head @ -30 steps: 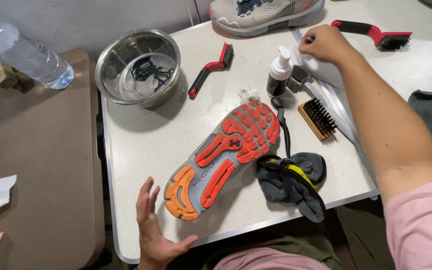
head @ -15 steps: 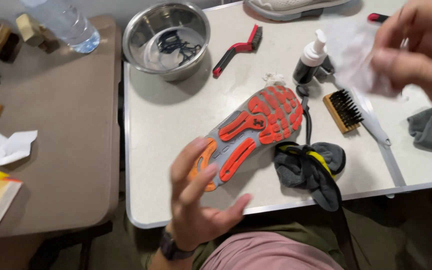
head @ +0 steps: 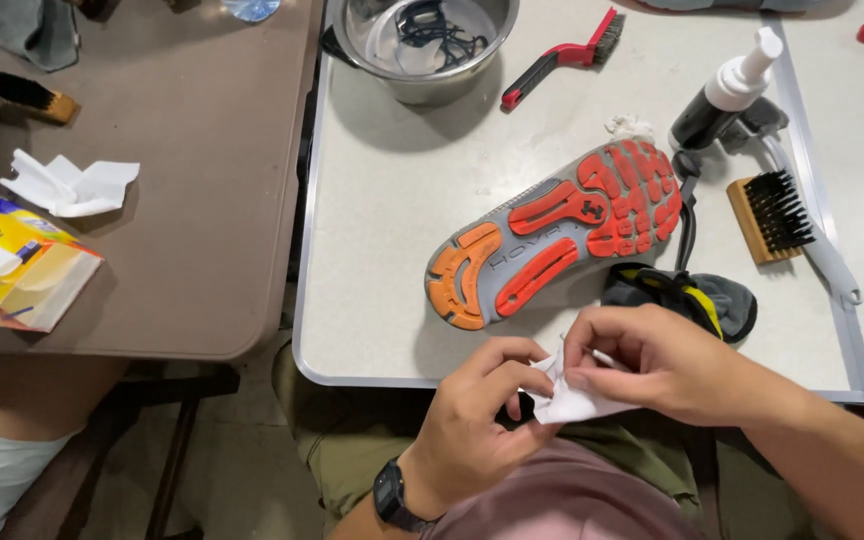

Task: Cleaning and preparing the sole of a running shoe for repair using brushes and cleaning agents.

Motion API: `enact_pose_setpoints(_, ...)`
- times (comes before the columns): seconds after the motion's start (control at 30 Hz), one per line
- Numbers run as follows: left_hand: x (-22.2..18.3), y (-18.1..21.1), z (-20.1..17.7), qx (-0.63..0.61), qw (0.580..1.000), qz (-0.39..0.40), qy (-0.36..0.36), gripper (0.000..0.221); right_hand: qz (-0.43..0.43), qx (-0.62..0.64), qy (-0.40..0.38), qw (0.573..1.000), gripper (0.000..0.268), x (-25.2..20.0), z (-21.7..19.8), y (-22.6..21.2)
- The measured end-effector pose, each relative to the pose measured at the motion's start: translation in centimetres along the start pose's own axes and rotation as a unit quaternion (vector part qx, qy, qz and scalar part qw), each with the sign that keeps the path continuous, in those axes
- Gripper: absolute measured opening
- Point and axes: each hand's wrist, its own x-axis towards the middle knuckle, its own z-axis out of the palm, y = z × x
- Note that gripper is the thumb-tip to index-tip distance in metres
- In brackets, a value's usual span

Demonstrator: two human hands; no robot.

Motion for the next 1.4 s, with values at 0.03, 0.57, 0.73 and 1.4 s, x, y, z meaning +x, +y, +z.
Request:
enact_pose_setpoints(0.03, 0.3, -0.1, -0.2, 0.001, 1.000, -0.003, 0.003, 0.015, 0.001, 0.000, -0.004, 1.000, 0.005, 0.6, 0.0, 0.0)
enact_pose_setpoints(0.57, 6.2, -4.3, -4.8, 0.290, 0.953, 0.001, 0.089, 0.020, -0.045, 0.127, 0.208, 0.969, 0.017, 2.5, 0.7, 0.2)
enact_pose_setpoints(0.73, 6.8, -5.1, -4.4, 0.145, 0.981, -0.116, 0.063, 0.034, -0.043, 0.420, 0.059, 0.904, 0.038, 2.9, -0.5, 4.2)
enact_pose_setpoints(1.4, 6.1, -6.3, -3.4, 0.022, 0.982, -0.142, 0.127, 0.048, -0.380, -0.172, 0.327, 0.848, 0.005, 6.0, 3.4, 1.8)
